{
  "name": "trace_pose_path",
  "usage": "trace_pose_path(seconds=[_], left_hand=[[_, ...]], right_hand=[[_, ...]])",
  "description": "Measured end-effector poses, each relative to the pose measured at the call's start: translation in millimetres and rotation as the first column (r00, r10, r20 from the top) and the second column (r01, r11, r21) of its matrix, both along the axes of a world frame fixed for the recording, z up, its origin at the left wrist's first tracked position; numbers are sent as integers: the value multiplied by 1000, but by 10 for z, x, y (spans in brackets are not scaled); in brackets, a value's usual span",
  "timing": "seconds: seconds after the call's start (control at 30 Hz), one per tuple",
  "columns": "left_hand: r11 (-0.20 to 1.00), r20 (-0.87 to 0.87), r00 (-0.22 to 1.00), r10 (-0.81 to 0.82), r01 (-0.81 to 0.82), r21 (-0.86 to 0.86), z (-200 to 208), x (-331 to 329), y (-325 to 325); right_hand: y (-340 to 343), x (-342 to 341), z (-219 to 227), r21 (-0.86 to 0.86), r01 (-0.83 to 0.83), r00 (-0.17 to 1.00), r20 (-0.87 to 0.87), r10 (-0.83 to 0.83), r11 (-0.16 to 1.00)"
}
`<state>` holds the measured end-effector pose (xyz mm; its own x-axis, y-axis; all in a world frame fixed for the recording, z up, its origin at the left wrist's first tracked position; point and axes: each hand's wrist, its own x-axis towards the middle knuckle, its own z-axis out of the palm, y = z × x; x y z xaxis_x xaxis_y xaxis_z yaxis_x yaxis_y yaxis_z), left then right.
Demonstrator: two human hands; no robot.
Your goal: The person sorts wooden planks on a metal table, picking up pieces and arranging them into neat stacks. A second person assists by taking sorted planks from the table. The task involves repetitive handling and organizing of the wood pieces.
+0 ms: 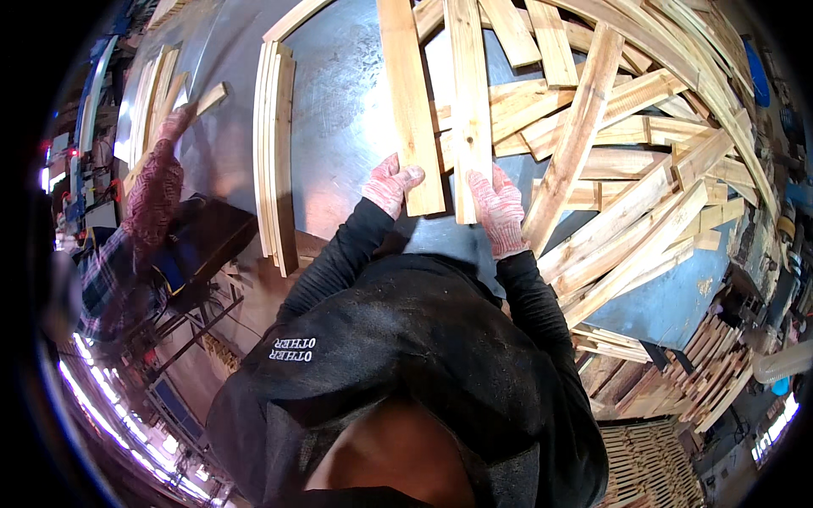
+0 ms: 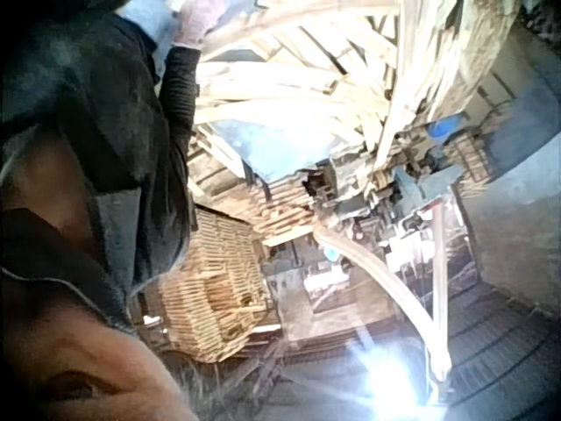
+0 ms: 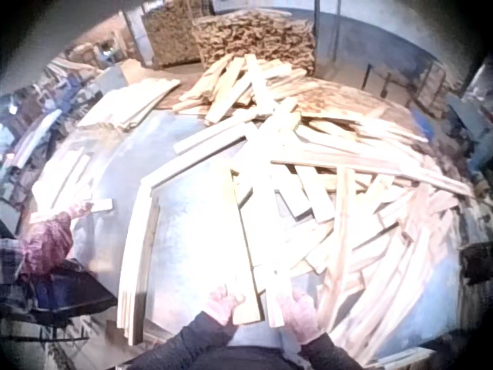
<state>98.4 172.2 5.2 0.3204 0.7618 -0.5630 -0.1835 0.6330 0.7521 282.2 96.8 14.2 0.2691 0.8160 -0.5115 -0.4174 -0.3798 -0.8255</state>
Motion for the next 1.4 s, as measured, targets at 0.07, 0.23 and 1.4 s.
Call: trace_pose_path(seconds=[0.07, 0.23, 1.4], left_hand=[[1000, -116, 993, 24, -25, -6, -200, -69, -2], [997, -134, 989, 56, -48, 61, -81, -164, 36], [970, -179, 969, 169, -130, 207, -276, -692, 903]], right_hand=[[-20, 10, -214, -18, -19, 999, 44, 20, 1000], [-11, -68, -262, -60, -182, 972, 140, 189, 981], [3913, 1458, 288, -546, -262, -189, 837, 513, 796]])
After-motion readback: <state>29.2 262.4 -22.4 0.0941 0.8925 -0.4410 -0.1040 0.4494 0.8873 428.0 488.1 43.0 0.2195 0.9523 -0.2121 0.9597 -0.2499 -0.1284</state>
